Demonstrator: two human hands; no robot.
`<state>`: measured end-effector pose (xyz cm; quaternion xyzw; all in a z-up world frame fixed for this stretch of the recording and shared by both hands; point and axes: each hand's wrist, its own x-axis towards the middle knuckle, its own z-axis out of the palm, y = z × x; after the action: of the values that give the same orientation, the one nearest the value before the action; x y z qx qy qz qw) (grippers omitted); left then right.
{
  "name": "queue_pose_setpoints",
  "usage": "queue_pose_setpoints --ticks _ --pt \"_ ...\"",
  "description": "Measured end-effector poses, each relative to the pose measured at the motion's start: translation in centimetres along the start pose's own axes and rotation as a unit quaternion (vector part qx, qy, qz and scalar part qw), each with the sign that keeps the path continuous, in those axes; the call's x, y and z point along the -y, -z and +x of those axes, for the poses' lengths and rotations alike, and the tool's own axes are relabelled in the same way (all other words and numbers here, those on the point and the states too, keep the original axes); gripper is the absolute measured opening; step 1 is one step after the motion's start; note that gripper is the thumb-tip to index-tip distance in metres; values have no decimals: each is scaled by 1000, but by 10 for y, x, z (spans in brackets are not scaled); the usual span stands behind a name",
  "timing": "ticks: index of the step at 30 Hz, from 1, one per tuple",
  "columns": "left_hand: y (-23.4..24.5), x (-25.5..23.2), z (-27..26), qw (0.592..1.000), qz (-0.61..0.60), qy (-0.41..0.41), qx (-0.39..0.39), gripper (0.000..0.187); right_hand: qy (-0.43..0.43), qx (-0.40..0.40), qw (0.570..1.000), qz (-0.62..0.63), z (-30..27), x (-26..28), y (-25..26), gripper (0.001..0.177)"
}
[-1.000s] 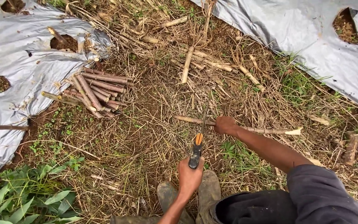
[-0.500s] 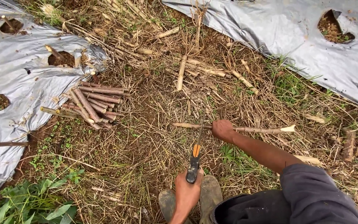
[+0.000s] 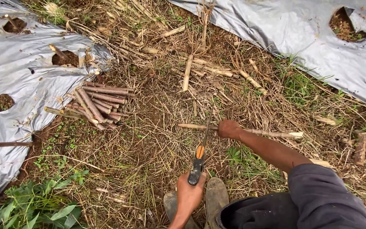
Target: The person sits on the ground and uses a hand saw to cut long sticks into shorter pieces. The cut pieces are placed in a pile on a white tarp to the left, while the person continues to saw additional sticks from a nearby pile.
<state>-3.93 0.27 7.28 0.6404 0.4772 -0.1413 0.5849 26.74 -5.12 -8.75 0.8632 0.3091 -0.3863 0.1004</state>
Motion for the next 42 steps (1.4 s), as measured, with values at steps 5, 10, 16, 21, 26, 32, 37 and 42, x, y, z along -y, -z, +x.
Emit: queue_pose_setpoints --ticks 5,10,16,21,26,32,37,42 --pt "-14 15 36 998 -46 -47 -25 24 -32 20 998 48 -18 16 6 19" --pt "-10 3 31 997 -54 -63 0 25 -58 29 995 78 -8 14 4 17" --pt "6 -1 4 1000 -16 -11 16 25 -48 43 996 67 -3 15 -9 16" --pt "-5 5 37 995 -81 -49 10 24 -34 50 996 71 0 11 -2 19" --pt "3 7 12 998 -15 -66 16 32 -28 53 998 35 12 4 -3 17" --pt "-10 22 55 994 -88 -57 -7 26 -14 42 997 58 16 6 -22 17" --pt "9 -2 17 999 -16 -37 18 25 -48 41 998 24 15 7 -3 23" --pt "-7 19 52 996 -80 -48 -9 27 -10 45 991 127 -11 15 -2 16"
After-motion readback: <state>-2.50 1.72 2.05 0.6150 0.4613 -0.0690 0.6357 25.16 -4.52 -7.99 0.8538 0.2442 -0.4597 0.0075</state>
